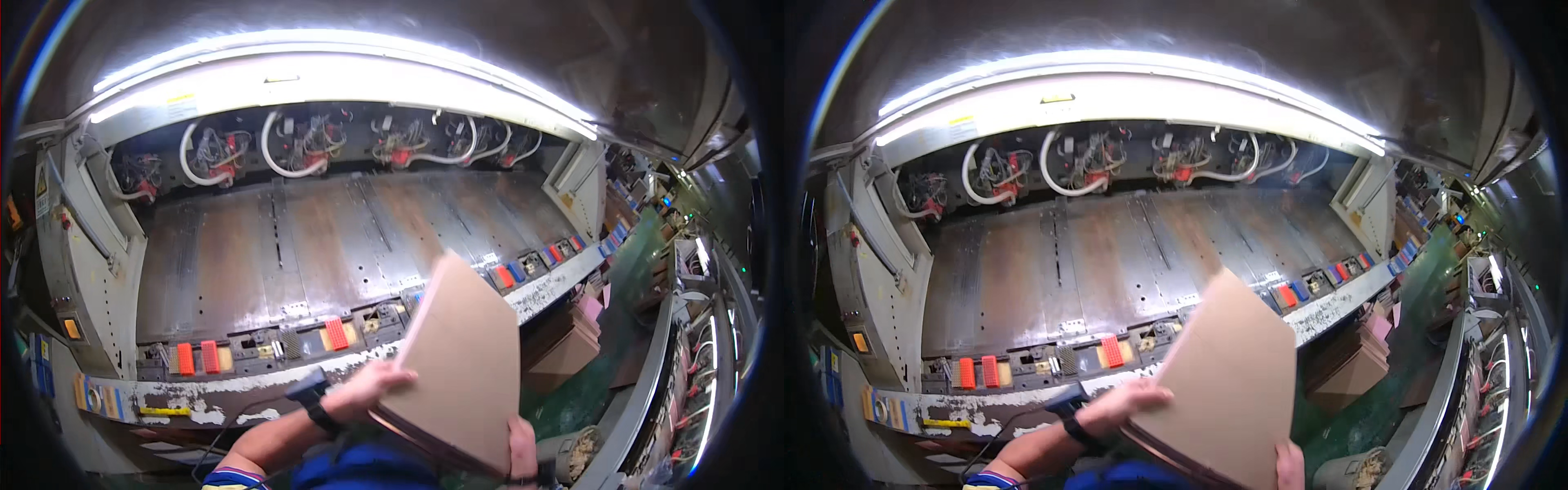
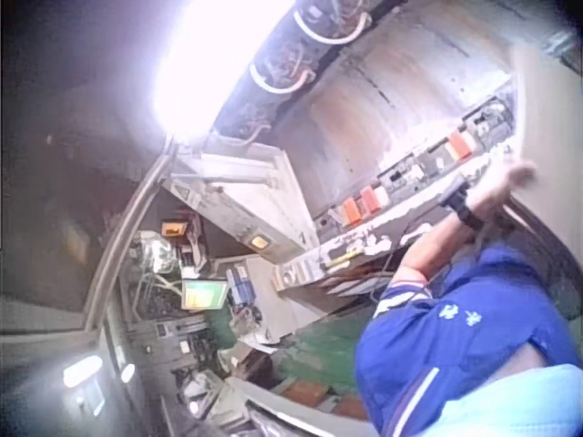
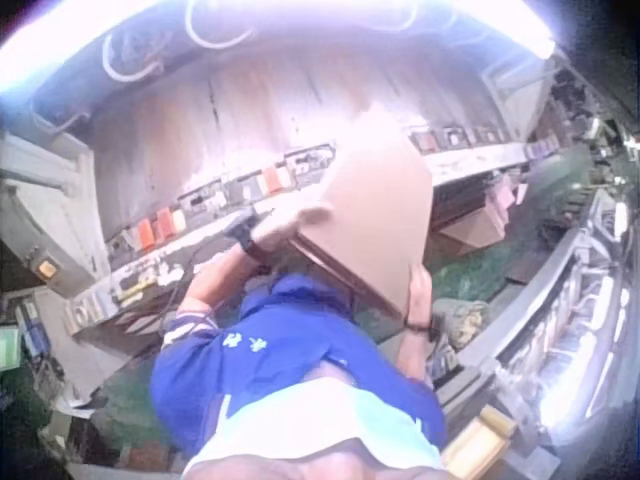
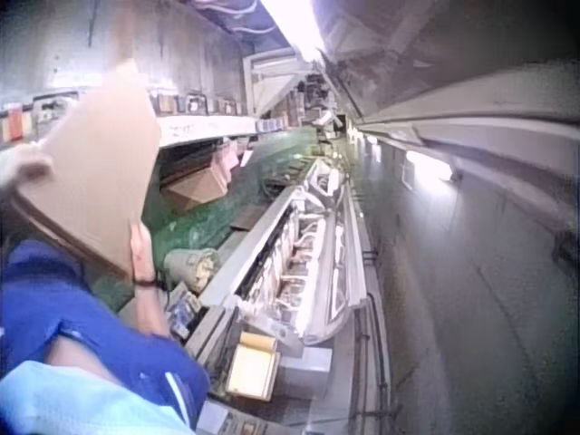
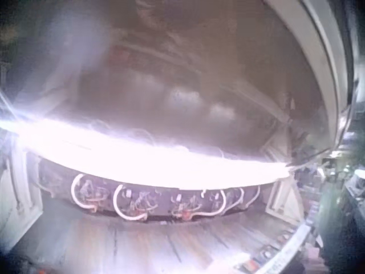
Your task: The person positions metal sheets on a processing machine, then secures them in place. A hammer is used to adjust the placement of the sheets.
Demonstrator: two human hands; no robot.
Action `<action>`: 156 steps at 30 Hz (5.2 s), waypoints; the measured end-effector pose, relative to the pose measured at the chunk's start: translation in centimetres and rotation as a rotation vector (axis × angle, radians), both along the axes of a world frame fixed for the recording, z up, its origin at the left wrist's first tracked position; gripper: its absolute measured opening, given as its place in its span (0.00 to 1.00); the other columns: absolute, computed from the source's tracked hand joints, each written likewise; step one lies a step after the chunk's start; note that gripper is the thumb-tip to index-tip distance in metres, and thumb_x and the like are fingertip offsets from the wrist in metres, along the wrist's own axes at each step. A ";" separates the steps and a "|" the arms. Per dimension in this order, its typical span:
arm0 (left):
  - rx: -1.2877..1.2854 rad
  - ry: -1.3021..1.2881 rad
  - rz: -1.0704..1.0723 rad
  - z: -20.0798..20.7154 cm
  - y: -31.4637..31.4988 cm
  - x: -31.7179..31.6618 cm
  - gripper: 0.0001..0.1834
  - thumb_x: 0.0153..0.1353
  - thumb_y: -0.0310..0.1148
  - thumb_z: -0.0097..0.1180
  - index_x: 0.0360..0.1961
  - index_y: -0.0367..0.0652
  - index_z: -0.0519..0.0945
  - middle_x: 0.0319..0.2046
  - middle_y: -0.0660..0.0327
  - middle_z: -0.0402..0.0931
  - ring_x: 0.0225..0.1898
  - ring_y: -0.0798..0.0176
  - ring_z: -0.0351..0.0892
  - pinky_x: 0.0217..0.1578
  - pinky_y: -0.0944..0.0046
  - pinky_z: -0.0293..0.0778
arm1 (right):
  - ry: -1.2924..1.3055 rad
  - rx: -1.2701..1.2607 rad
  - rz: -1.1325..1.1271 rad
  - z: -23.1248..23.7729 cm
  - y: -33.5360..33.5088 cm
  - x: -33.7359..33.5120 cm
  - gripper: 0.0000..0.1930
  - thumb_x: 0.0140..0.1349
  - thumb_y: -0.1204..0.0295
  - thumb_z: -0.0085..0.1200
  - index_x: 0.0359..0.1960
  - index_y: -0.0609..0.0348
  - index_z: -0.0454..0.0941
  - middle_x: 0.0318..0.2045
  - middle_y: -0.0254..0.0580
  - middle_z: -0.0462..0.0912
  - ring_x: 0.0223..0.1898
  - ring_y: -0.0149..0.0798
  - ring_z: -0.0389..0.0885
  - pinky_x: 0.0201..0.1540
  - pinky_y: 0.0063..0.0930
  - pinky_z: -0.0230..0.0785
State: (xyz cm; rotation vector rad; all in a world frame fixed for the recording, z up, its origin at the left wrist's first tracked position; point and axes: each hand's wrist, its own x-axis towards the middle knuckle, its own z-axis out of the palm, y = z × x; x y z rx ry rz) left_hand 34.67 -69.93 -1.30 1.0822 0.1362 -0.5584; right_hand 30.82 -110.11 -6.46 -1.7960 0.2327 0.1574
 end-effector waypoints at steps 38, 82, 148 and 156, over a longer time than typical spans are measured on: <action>0.958 0.142 0.406 -26.9 -0.5 -2.6 0.18 0.55 0.38 0.62 0.42 0.37 0.83 0.43 0.42 0.83 0.47 0.40 0.82 0.48 0.49 0.78 | -0.121 -1.134 0.392 -18.4 7.9 25.4 0.22 0.50 0.68 0.65 0.44 0.70 0.77 0.47 0.66 0.78 0.51 0.64 0.77 0.57 0.50 0.71; -0.398 0.173 1.020 -16.5 39.2 -24.1 0.26 0.69 0.22 0.52 0.67 0.34 0.66 0.59 0.50 0.74 0.59 0.52 0.77 0.60 0.54 0.75 | -0.052 -0.203 1.622 0.0 68.1 -1.9 0.17 0.61 0.70 0.61 0.48 0.67 0.77 0.40 0.62 0.83 0.46 0.53 0.85 0.50 0.42 0.75; 1.008 0.264 0.359 -24.4 -6.2 3.1 0.23 0.55 0.29 0.68 0.49 0.28 0.76 0.42 0.47 0.83 0.44 0.53 0.82 0.49 0.58 0.76 | 0.163 -0.714 0.455 -22.0 3.7 29.3 0.19 0.55 0.59 0.60 0.39 0.64 0.85 0.39 0.61 0.85 0.45 0.62 0.83 0.51 0.47 0.75; 1.057 0.556 0.500 -24.9 -9.2 6.6 0.17 0.50 0.21 0.63 0.43 0.31 0.78 0.39 0.53 0.81 0.40 0.59 0.79 0.41 0.61 0.74 | 0.286 -0.732 0.594 -18.3 3.3 33.3 0.24 0.57 0.55 0.63 0.36 0.72 0.84 0.42 0.66 0.84 0.47 0.64 0.83 0.51 0.50 0.76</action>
